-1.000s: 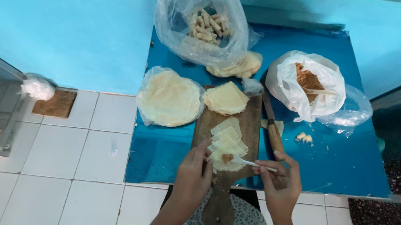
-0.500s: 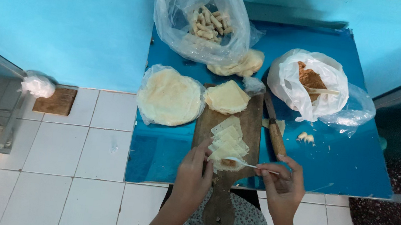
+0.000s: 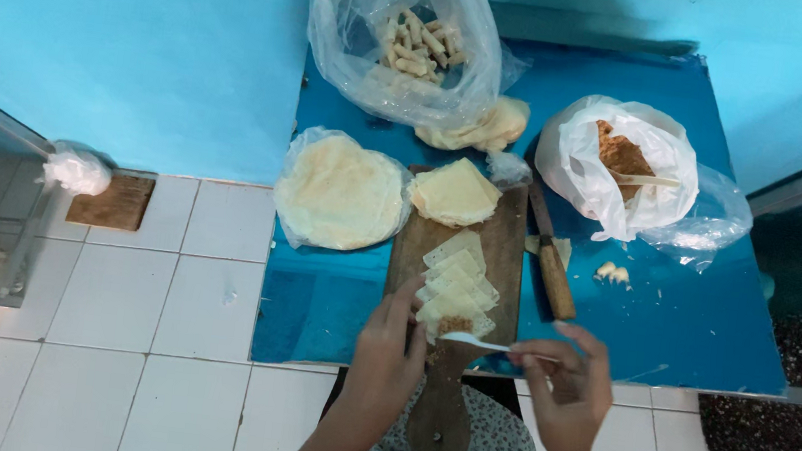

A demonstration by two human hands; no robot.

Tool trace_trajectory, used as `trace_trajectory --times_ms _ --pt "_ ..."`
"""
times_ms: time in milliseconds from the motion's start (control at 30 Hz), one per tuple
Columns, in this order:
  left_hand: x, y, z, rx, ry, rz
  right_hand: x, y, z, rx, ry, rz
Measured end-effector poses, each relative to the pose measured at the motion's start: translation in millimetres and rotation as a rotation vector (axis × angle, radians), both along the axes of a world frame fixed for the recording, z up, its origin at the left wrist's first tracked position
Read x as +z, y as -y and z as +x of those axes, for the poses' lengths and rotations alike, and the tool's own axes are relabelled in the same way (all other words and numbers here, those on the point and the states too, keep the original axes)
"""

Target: The person spoons brown filling from a plastic bag onto thin pastry sheets and folds the sheets into triangular parcels by hand, stacking the folded pieces on a wooden board. They repeat the filling and folding cycle, occasionally reaching into the bag of filling and adjusting the stack of finished pieces.

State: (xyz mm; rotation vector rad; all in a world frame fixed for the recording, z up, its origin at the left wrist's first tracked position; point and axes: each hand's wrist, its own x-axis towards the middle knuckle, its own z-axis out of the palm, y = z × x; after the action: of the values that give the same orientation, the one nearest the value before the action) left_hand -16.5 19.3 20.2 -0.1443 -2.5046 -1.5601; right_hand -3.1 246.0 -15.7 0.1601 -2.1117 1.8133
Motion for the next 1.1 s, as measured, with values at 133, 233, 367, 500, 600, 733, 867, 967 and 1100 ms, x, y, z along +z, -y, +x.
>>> trace_trajectory --times_ms 133,233,367,500,600,733,867,967,1100 --pt "-1 -2 0 0.011 -0.02 -0.005 -4 8 -3 0.007 -0.021 0.014" --pt "-1 0 0 0.013 -0.027 -0.022 -2 8 -1 0.001 -0.009 -0.026" --pt "0 1 2 0.003 0.01 -0.04 1 9 2 -0.004 0.011 0.02" --pt "1 1 2 -0.001 -0.011 -0.017 1 12 -1 -0.012 0.023 0.014" --pt "0 2 1 -0.003 0.012 -0.013 3 12 -2 -0.023 0.014 -0.017" --pt "-1 2 1 -0.003 0.026 -0.018 5 12 -11 -0.033 -0.101 0.0" --pt "-1 1 -1 0.004 0.006 -0.015 5 10 -17 -0.024 -0.102 0.042" --pt "-3 0 -2 0.011 0.037 -0.013 11 -12 -23 -0.134 -0.278 0.003" --pt "-7 -2 -5 0.009 0.022 -0.004 37 -62 -66 -0.411 -0.491 0.146"
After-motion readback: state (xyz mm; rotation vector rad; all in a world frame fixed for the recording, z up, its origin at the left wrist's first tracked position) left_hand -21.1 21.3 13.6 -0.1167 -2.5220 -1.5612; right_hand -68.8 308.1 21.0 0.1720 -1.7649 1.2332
